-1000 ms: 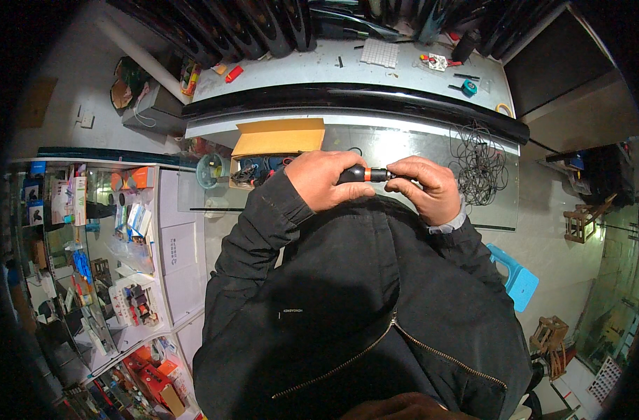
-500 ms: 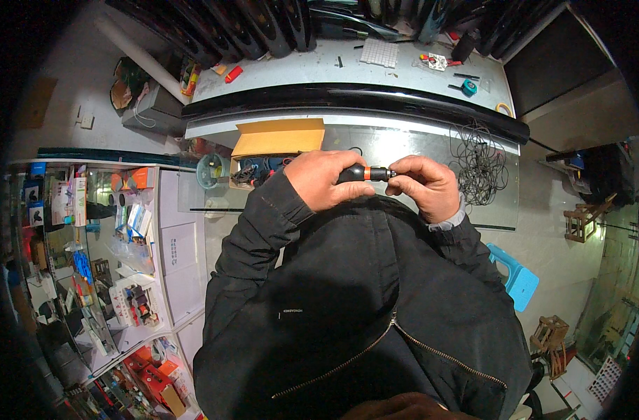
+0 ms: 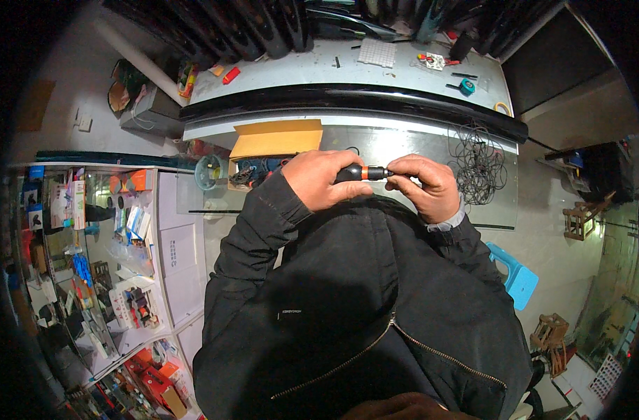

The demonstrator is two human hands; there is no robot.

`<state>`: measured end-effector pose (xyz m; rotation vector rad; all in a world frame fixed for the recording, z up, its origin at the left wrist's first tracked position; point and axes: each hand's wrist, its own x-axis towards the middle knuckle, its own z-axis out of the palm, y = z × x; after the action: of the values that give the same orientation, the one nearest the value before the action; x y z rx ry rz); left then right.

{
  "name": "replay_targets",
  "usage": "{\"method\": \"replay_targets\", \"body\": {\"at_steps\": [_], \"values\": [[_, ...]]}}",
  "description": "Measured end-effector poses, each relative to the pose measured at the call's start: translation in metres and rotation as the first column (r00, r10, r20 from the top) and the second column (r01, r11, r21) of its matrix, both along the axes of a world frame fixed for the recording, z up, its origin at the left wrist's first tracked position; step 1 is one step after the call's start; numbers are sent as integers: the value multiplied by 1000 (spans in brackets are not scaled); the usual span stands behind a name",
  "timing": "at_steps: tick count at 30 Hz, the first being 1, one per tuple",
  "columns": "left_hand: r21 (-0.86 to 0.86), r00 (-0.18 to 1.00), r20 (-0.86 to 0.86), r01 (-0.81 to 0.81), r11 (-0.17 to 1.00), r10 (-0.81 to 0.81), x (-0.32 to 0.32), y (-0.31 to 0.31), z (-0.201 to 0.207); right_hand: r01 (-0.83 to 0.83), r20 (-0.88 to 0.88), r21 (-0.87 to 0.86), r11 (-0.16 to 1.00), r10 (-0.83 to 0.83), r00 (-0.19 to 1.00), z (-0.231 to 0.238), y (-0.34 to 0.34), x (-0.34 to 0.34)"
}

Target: The person untangles a black cable and uses a screwdriver to open and close a small cylindrical component. They repeatedly manipulate the component and cable, then place the items on a glass counter in a cluttered electronics workspace.

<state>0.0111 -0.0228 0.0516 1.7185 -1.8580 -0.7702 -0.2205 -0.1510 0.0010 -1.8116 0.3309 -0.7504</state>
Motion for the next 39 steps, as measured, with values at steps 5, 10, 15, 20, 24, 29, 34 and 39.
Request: {"method": "replay_targets", "body": {"at_steps": [5,10,15,20,24,29,34,39], "values": [[25,1000,-17,0,1000,0,0,0,2,-11,-21,-49,999,10,1000,1,-3,0],[44,1000,-11,-8,999,8,0,0,3,-27,-42,23,999,28,999,1,-3,-1],[31,1000,-18,-4,1000,5,1,-1,2,-37,-53,35,999,38,998,0,-3,0],[27,1000,-10,-3,1000,3,2,0,2,-29,-37,-107,994,25,999,1,-4,2],[19,1000,9,1,1000,-2,2,1,1,-23,-39,-237,971,15,999,4,-4,3],[28,1000,20,10,1000,-11,2,0,1,-36,-52,-292,956,22,998,7,-3,3],[23,1000,20,17,1000,-17,1,0,1,-71,-114,-303,950,38,993,7,-3,3],[10,1000,19,15,1000,-15,2,0,1,-87,-148,-322,943,41,988,8,-3,2]]}}
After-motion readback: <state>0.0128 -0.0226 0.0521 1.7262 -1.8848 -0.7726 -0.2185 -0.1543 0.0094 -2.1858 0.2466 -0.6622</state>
